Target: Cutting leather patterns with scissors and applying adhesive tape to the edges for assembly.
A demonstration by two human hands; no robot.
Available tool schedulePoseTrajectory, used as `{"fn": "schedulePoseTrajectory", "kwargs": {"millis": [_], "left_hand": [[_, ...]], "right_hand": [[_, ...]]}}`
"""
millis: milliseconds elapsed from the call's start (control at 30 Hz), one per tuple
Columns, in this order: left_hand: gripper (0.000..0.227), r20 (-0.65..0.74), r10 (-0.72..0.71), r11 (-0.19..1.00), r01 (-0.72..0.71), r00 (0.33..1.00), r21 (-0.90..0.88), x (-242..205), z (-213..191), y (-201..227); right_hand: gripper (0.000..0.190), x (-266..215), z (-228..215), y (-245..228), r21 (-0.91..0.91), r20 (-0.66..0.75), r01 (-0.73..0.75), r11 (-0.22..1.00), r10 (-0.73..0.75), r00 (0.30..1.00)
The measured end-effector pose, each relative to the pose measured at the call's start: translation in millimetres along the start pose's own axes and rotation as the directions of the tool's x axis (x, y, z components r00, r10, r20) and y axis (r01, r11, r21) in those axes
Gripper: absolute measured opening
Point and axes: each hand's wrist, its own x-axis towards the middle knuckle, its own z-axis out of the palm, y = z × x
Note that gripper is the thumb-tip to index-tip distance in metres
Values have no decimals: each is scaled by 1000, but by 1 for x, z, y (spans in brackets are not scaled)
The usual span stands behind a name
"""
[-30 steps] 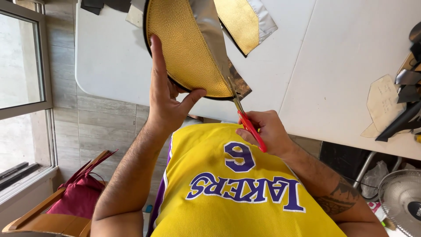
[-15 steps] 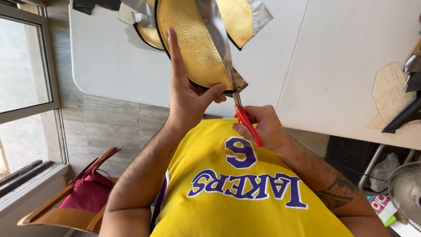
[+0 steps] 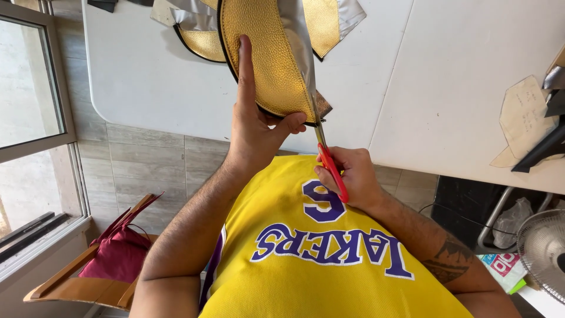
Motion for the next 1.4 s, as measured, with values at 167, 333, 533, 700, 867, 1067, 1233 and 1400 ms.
{"fn": "schedulePoseTrajectory", "kwargs": {"millis": [167, 333, 533, 700, 867, 1067, 1233, 1400], "left_hand": [[105, -70, -37, 999, 38, 997, 5, 3, 5, 0], [109, 44, -53, 981, 43, 998, 188, 7, 7, -2], [108, 7, -30, 993, 29, 1000, 114, 9, 13, -2], [106, -7, 127, 958, -121, 992, 260, 6, 11, -24], [105, -59, 61, 967, -44, 996, 252, 3, 18, -22], [108, -40, 97, 961, -83, 994, 262, 3, 15, -30], [111, 39, 119, 963, -125, 992, 239, 4, 13, -34], [113, 9, 97, 972, -97, 995, 213, 2, 14, -32]], "right_hand": [[24, -3, 5, -6, 66, -18, -5, 998, 6, 1000], [36, 4, -2, -15, 213, 22, -95, 973, 92, 996], [33, -3, 4, -1, 109, -64, -25, 994, 32, 997], [30, -6, 6, 2, 61, -68, -68, 996, 72, 995], [28, -6, 0, -3, 121, -64, -31, 992, 39, 997], [33, -1, -11, -9, 181, 39, -157, 971, 152, 988], [48, 0, -15, -5, 120, 74, -165, 979, 156, 985], [31, -7, -6, 0, 89, -27, -26, 996, 28, 999]]}}
